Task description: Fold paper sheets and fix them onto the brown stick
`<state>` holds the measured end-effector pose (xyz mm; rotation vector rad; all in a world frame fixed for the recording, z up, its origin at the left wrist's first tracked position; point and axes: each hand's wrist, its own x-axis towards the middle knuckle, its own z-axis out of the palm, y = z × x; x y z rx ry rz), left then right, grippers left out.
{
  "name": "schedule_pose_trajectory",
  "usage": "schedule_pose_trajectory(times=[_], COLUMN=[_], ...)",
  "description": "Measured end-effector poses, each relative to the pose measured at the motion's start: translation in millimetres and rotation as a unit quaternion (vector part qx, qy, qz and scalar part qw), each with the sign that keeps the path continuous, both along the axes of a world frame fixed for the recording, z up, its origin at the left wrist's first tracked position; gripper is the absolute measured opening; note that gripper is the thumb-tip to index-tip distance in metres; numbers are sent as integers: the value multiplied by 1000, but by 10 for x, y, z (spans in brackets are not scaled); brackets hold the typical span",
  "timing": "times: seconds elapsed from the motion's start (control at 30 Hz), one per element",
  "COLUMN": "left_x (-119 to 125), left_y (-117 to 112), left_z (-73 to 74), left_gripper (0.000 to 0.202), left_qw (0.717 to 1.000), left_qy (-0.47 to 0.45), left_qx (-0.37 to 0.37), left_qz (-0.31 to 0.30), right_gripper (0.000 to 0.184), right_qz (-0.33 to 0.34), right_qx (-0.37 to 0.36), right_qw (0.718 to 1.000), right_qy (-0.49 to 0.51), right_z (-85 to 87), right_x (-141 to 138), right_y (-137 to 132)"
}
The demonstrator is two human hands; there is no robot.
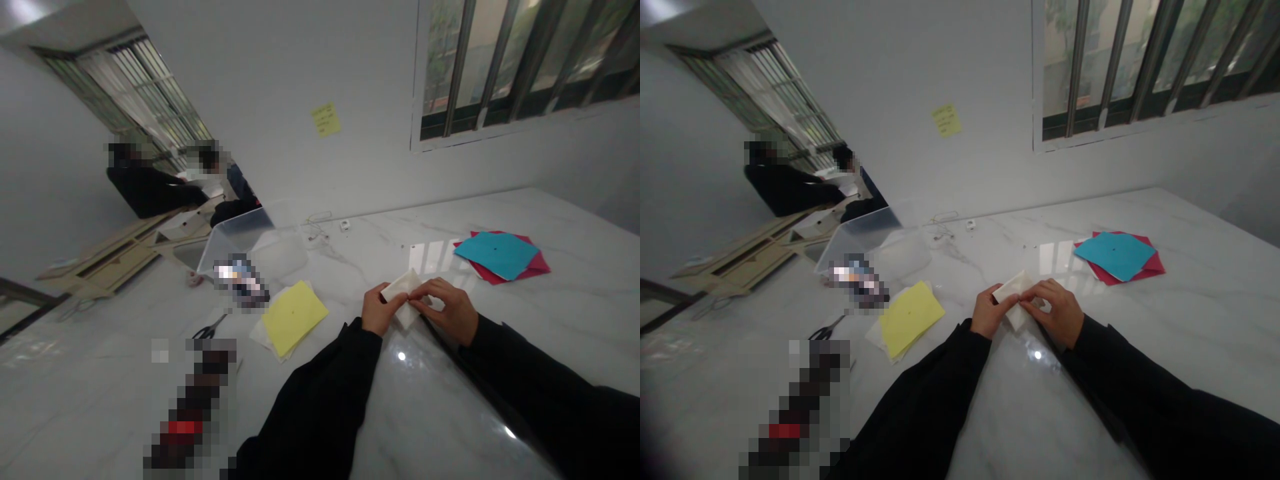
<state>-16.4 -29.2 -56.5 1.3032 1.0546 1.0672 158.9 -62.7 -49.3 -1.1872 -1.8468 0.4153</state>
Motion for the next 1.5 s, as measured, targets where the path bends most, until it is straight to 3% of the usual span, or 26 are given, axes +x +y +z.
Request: schedule_pose_trajectory(times=[0.33, 0.43, 0.53, 0.7, 0.93, 1.13, 1.5], left_x=[16, -18, -76, -133, -155, -179, -150], left_y=[-9, 61, 171, 288, 317, 356, 296], left_z=[-14, -66, -140, -165, -69, -56, -67], left_gripper=[26, 32, 38, 39, 27, 23, 24], left_qw=[1000, 998, 993, 967, 930, 918, 925], left_qy=[11, -8, -47, -189, -314, -338, -322], left_qx=[12, -4, -27, -101, -143, -155, -154], left_qz=[16, 56, 109, 138, 128, 136, 132], right_gripper=[8, 10, 13, 14, 12, 16, 21], right_qz=[47, 55, 13, -78, -108, -136, -147], right_qx=[-21, -10, 1, -39, -39, -17, -5], right_qw=[999, 998, 1000, 995, 965, 947, 949], right_qy=[-11, -11, 5, -51, -235, -292, -280], right_z=[-42, -26, -37, -182, -284, -232, -359], right_x=[28, 29, 101, 378, 499, 394, 398], right_y=[19, 15, 65, 285, 727, 1036, 1298])
